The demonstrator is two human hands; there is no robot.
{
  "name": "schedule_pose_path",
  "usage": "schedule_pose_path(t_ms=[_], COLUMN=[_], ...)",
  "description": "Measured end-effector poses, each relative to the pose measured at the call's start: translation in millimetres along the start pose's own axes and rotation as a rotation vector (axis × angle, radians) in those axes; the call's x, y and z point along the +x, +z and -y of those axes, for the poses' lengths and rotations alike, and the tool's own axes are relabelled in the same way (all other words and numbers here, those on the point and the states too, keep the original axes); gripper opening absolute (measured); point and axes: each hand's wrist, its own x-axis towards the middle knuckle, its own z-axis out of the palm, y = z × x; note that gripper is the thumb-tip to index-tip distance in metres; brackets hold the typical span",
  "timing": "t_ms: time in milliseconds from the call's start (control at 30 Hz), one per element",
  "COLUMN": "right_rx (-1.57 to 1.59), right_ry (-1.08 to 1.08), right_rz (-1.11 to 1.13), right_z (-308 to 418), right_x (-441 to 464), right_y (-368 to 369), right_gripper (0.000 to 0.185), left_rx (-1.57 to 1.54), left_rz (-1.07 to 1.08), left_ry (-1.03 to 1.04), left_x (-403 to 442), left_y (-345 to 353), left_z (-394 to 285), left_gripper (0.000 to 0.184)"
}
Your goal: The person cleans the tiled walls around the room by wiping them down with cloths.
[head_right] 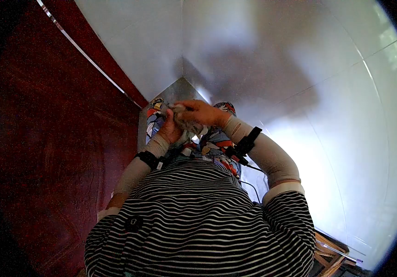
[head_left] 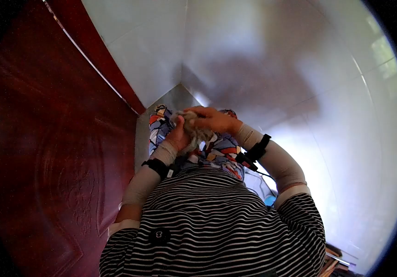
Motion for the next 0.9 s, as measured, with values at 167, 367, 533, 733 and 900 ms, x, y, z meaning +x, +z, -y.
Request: schedule_pose_path(t_ms=[167,367,533,733,900], right_rx=[-0.063,-0.044,-0.504,-0.259,0.181], right_ry=[-0.178,-0.083,-0.133,-0.057,0.179], right_rz=[-0.095,-0.365,-0.266,-0.518,-0.505], right_z=[-4,-15,-42,-64,-43], right_x=[3,-8,-10,-5,-35], right_y=[3,-16,11,14,-20], right_gripper=[0.045,0.057,0.103,0.047,0.033], left_rx=[0.035,-0.196,-0.275,-0.349,-0.381], left_rz=[-0.117,-0.231,-0.216,-0.009,0.013], left_ry=[0.037,0.121,0.132,0.023,-0.045], left_x=[1,-9,-6,1,3], left_y=[-13,-20,3,-26,-16], left_z=[-2,-6,-3,12,-1], left_gripper=[0.057,0.042,0.050,0.047,0.055])
